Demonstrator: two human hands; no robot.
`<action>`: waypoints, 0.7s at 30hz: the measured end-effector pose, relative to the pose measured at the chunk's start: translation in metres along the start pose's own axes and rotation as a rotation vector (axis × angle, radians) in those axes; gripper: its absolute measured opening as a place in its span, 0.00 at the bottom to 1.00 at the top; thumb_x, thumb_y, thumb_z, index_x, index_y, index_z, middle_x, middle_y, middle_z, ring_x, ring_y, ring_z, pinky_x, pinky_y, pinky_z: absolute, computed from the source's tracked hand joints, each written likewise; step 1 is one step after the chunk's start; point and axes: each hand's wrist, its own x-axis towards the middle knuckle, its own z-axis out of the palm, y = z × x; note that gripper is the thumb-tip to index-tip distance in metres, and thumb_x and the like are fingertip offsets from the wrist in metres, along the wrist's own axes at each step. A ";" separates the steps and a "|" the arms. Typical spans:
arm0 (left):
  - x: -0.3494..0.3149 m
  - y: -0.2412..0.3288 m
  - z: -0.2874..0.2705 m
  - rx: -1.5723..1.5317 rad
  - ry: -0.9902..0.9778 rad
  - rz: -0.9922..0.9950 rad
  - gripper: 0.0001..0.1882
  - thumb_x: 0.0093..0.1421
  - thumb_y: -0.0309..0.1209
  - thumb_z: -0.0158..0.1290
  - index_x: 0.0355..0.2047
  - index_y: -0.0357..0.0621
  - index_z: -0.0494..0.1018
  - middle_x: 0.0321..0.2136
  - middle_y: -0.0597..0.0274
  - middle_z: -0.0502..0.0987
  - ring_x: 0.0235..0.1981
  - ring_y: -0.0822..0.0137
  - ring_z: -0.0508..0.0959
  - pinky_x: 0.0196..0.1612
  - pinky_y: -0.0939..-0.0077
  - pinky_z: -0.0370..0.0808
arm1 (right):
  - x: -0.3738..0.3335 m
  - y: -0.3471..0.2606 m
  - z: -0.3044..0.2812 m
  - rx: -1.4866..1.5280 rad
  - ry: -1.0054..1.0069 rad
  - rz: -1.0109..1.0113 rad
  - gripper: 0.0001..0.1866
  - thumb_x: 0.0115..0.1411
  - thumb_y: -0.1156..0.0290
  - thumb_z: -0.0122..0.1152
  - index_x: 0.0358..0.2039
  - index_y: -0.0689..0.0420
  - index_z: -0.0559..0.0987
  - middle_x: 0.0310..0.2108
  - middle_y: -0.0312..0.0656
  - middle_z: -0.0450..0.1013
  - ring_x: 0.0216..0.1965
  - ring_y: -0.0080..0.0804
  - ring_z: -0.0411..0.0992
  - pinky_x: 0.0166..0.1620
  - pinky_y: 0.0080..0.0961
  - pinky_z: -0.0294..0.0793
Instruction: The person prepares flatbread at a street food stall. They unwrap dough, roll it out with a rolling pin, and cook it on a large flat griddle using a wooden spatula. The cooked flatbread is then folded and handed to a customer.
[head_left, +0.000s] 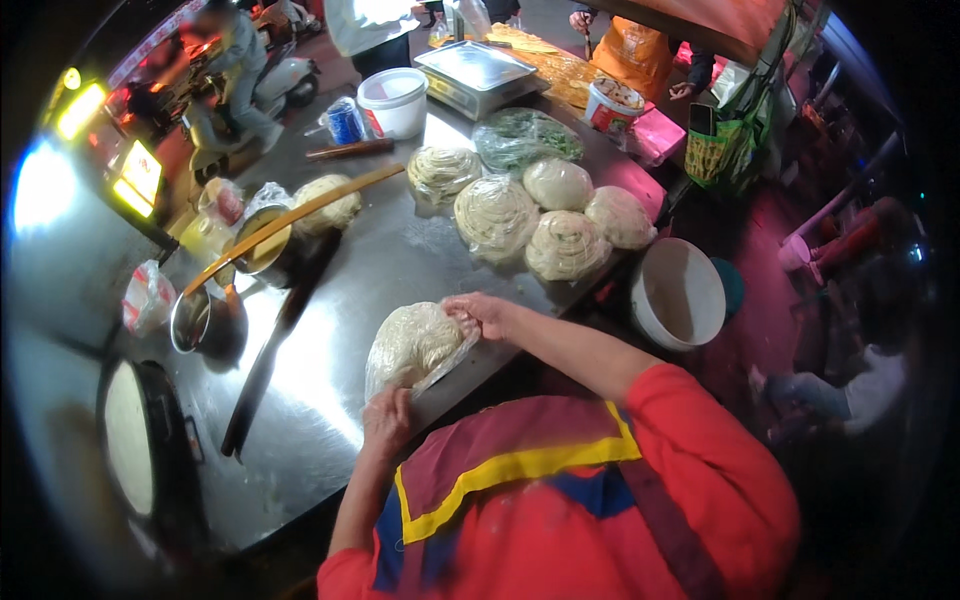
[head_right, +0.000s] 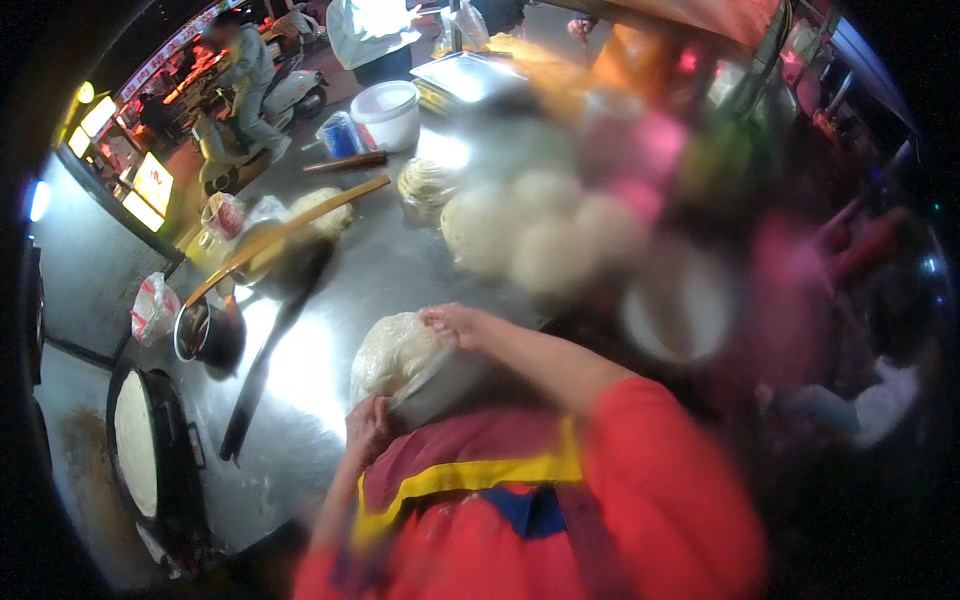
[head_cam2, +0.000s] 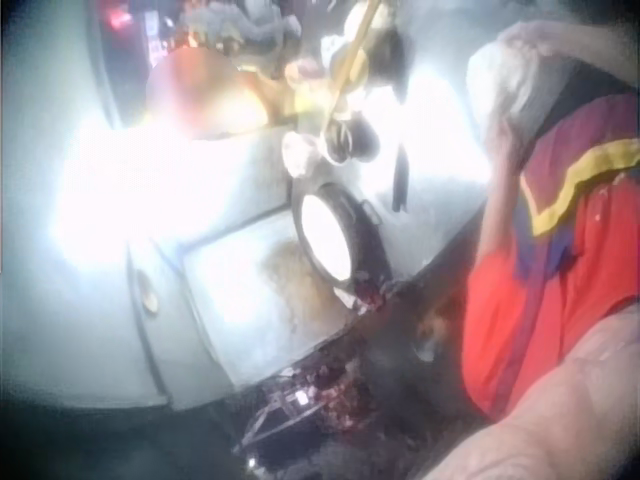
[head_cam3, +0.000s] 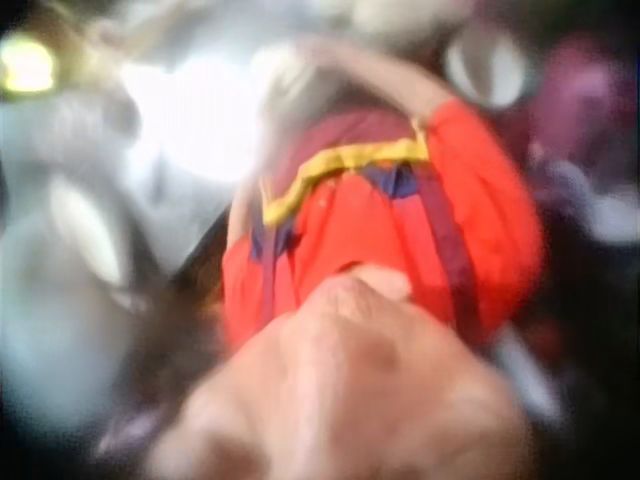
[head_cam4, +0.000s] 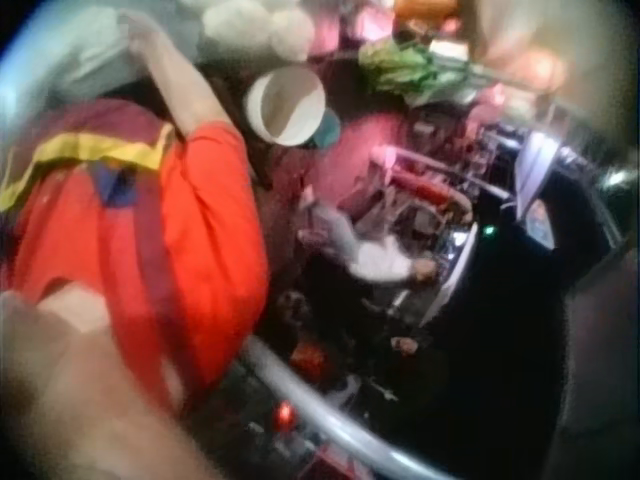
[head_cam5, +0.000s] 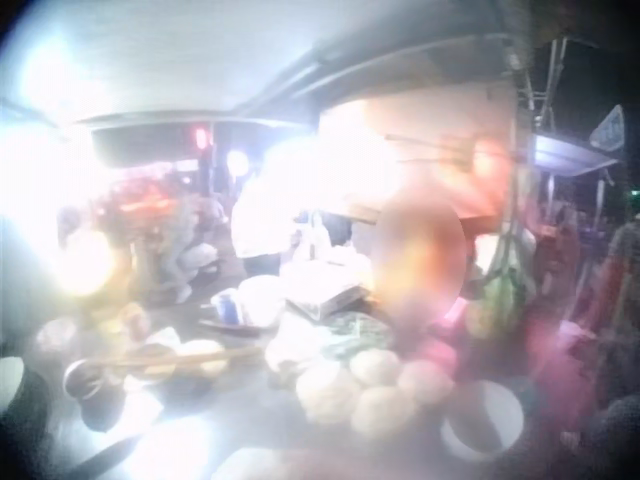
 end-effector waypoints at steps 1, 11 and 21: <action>0.000 -0.004 0.002 0.000 0.002 -0.102 0.11 0.66 0.37 0.47 0.35 0.42 0.72 0.33 0.42 0.76 0.38 0.40 0.77 0.42 0.46 0.72 | -0.007 0.002 -0.009 -0.012 -0.100 0.067 0.05 0.58 0.71 0.63 0.27 0.53 0.76 0.20 0.28 0.65 0.18 0.19 0.61 0.21 0.20 0.62; 0.009 0.037 -0.017 0.076 0.138 -0.255 0.45 0.52 0.31 0.61 0.67 0.31 0.53 0.59 0.32 0.66 0.65 0.38 0.62 0.67 0.57 0.62 | 0.058 0.044 -0.045 -0.807 0.937 -0.585 0.07 0.50 0.79 0.62 0.32 0.63 0.79 0.27 0.46 0.76 0.28 0.40 0.77 0.30 0.35 0.76; 0.035 0.023 -0.038 -1.478 0.174 -0.804 0.40 0.68 0.55 0.48 0.71 0.42 0.54 0.61 0.54 0.69 0.59 0.58 0.71 0.58 0.70 0.71 | -0.009 -0.034 0.139 -0.005 -0.049 0.194 0.14 0.69 0.69 0.43 0.24 0.51 0.68 0.15 0.26 0.55 0.12 0.17 0.46 0.15 0.19 0.45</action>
